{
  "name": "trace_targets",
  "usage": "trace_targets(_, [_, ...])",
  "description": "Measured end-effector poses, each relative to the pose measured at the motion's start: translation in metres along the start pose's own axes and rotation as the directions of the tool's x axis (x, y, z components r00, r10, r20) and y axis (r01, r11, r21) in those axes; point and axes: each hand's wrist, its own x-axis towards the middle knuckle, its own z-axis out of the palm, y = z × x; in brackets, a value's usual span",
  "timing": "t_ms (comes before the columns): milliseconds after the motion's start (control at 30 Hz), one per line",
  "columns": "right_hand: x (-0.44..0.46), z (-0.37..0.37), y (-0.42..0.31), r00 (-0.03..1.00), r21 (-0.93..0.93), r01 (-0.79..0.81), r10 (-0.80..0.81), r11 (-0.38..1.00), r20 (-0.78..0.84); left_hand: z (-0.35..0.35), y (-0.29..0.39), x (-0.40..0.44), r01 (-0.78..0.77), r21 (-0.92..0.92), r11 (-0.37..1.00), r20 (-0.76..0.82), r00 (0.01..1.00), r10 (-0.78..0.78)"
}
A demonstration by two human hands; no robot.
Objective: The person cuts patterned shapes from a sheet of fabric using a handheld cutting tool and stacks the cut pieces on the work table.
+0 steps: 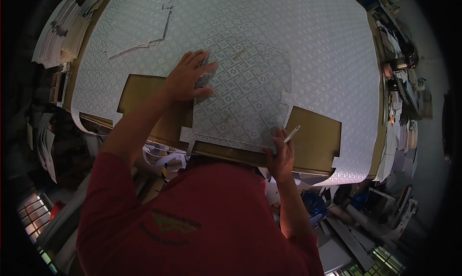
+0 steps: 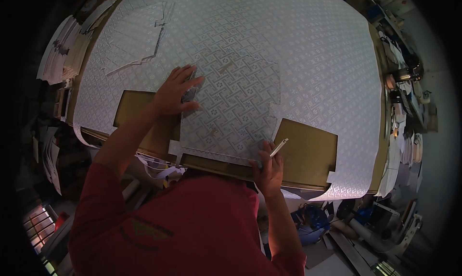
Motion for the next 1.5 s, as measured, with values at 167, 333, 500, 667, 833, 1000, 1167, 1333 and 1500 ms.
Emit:
trace_targets(167, [-0.0012,0.0012,0.0004,1.0,-0.005,0.006,-0.006,1.0,0.0,0.0015,-0.0002,0.0,-0.002,0.005,1.0,-0.002,1.0,0.002])
trace_targets(333, [-0.0017,0.0009,0.0009,1.0,-0.023,0.019,-0.019,1.0,0.016,0.0018,-0.0006,-0.0004,-0.001,0.009,1.0,-0.006,1.0,0.001])
trace_targets(500, [-0.001,0.0013,0.001,1.0,-0.009,0.002,-0.001,1.0,0.03,0.0013,-0.0005,-0.0006,0.002,0.013,1.0,-0.004,1.0,-0.002])
trace_targets(667, [0.0034,0.0002,-0.0016,0.999,0.056,0.004,-0.007,0.998,0.044,0.0031,-0.0033,-0.0034,0.013,0.047,0.999,-0.027,1.0,-0.012])
trace_targets(833, [0.002,0.0,-0.0027,0.999,0.02,-0.024,0.023,1.0,0.027,0.0028,-0.0009,-0.0017,-0.012,0.004,1.0,-0.022,1.0,0.012])
trace_targets(1000, [-0.0011,0.004,0.0029,1.0,-0.009,0.018,-0.017,1.0,0.018,0.0053,-0.0029,-0.0015,-0.006,0.021,1.0,-0.009,1.0,0.006])
trace_targets(1167, [-0.0004,0.0028,0.0021,0.999,-0.024,0.036,-0.036,0.999,0.018,0.007,-0.0032,-0.0022,-0.002,0.028,1.0,-0.012,1.0,0.002])
trace_targets(1333, [0.0014,0.004,-0.0001,1.0,0.016,0.025,-0.025,1.0,-0.007,0.0035,-0.0015,-0.0014,0.004,0.022,1.0,0.003,1.0,-0.004])
trace_targets(1500, [0.0021,0.003,-0.002,1.0,0.01,0.007,-0.007,1.0,-0.01,0.0028,-0.0013,-0.0014,0.001,0.017,1.0,-0.001,1.0,-0.001])
